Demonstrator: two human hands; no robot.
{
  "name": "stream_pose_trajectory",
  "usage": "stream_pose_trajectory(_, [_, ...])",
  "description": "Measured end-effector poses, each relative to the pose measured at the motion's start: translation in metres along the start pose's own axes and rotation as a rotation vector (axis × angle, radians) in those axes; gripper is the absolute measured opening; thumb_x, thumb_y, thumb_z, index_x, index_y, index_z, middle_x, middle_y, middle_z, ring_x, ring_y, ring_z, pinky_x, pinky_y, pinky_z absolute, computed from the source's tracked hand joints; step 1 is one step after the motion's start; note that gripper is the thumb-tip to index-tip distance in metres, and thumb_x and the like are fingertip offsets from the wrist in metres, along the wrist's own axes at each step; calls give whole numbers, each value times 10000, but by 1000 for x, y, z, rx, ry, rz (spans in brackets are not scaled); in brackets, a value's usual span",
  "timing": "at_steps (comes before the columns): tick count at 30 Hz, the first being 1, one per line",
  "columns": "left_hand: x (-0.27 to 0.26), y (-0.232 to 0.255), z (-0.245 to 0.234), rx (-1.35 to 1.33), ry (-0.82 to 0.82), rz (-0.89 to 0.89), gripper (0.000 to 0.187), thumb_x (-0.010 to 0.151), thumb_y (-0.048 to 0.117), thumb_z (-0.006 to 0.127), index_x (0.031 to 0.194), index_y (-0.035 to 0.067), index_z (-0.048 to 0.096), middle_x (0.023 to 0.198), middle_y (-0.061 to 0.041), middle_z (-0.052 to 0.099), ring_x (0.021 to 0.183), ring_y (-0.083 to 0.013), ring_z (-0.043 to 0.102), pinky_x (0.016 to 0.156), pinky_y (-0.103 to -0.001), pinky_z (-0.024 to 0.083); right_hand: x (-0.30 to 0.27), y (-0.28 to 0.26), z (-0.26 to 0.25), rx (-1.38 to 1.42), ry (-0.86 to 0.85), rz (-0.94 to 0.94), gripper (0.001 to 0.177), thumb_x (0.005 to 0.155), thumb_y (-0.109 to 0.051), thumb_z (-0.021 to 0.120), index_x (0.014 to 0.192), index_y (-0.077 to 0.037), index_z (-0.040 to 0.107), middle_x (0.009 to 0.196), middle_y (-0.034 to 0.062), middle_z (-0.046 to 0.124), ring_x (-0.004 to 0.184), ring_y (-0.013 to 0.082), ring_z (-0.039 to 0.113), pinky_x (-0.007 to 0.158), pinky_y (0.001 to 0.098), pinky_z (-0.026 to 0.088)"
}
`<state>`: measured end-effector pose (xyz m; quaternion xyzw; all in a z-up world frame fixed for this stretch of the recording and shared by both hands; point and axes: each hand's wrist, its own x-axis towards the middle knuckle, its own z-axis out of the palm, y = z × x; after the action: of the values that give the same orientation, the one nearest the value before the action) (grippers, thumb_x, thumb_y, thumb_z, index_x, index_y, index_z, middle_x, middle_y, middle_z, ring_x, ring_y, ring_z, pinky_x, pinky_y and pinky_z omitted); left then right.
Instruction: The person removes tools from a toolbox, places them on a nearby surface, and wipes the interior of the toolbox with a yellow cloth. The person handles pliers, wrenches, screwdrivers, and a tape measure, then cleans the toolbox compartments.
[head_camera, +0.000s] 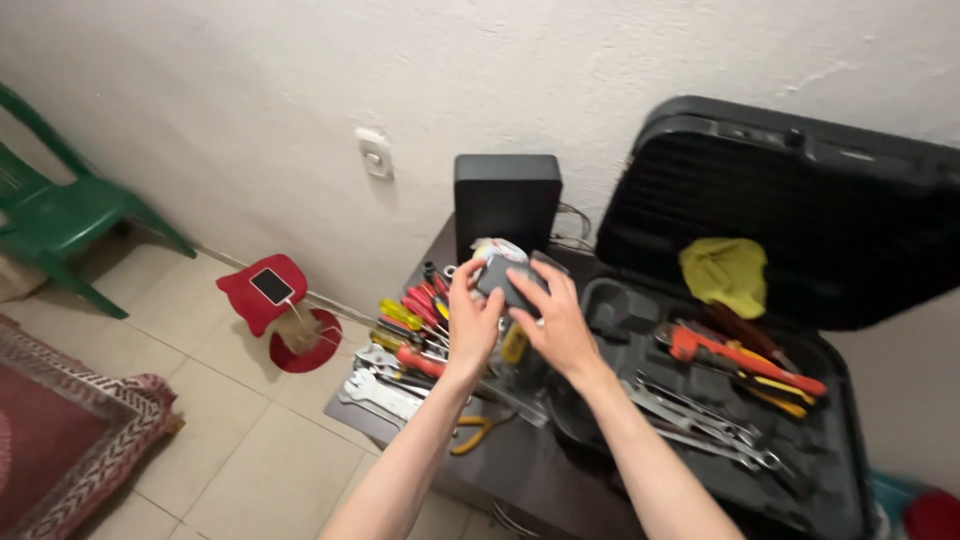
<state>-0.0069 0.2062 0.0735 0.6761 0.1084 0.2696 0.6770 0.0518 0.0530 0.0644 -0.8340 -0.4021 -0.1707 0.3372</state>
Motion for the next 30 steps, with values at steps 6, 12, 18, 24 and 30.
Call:
stream_pose_trajectory(6, [91,2,-9,201,80,364,478,892,60,751,1358,76,649,1241,-196,548,946,-383,737,883,-457,600,107,21,14,-70,6,-69,537,960,-292,693,1482,-277,565,1464,190,480,1382,444,437,1161,551,347])
stream_pose_trajectory(12, [158,-8,-23,440,36,415,474,972,168,685,1438,184,600,1348,-87,546,1247,-347,562,1057,-506,443,179,45,24,-240,-109,-46,541,1022,-371,604,1537,-404,439,1551,100,371,1458,354,320,1138,519,299])
stream_pose_trajectory(18, [176,-16,-18,609,-62,327,601,964,168,652,1541,228,493,1485,-133,490,1351,-395,486,1022,-570,449,212,65,23,-176,-267,-6,468,1064,-305,550,1521,-321,448,1574,183,350,1525,422,245,1180,593,291])
stream_pose_trajectory(24, [158,10,-11,712,61,597,694,838,86,746,1497,125,532,1425,-243,528,1268,-478,540,972,-609,472,197,50,-1,-171,-212,-53,522,1056,-325,567,1558,-268,439,1587,236,392,1521,465,281,1201,670,223])
stream_pose_trajectory(30, [90,-7,47,587,-10,688,294,909,108,660,1181,215,631,1093,15,599,965,-255,576,890,-398,442,92,42,-32,0,158,17,194,1034,-240,609,1201,-216,704,1060,38,698,1070,273,671,969,405,528])
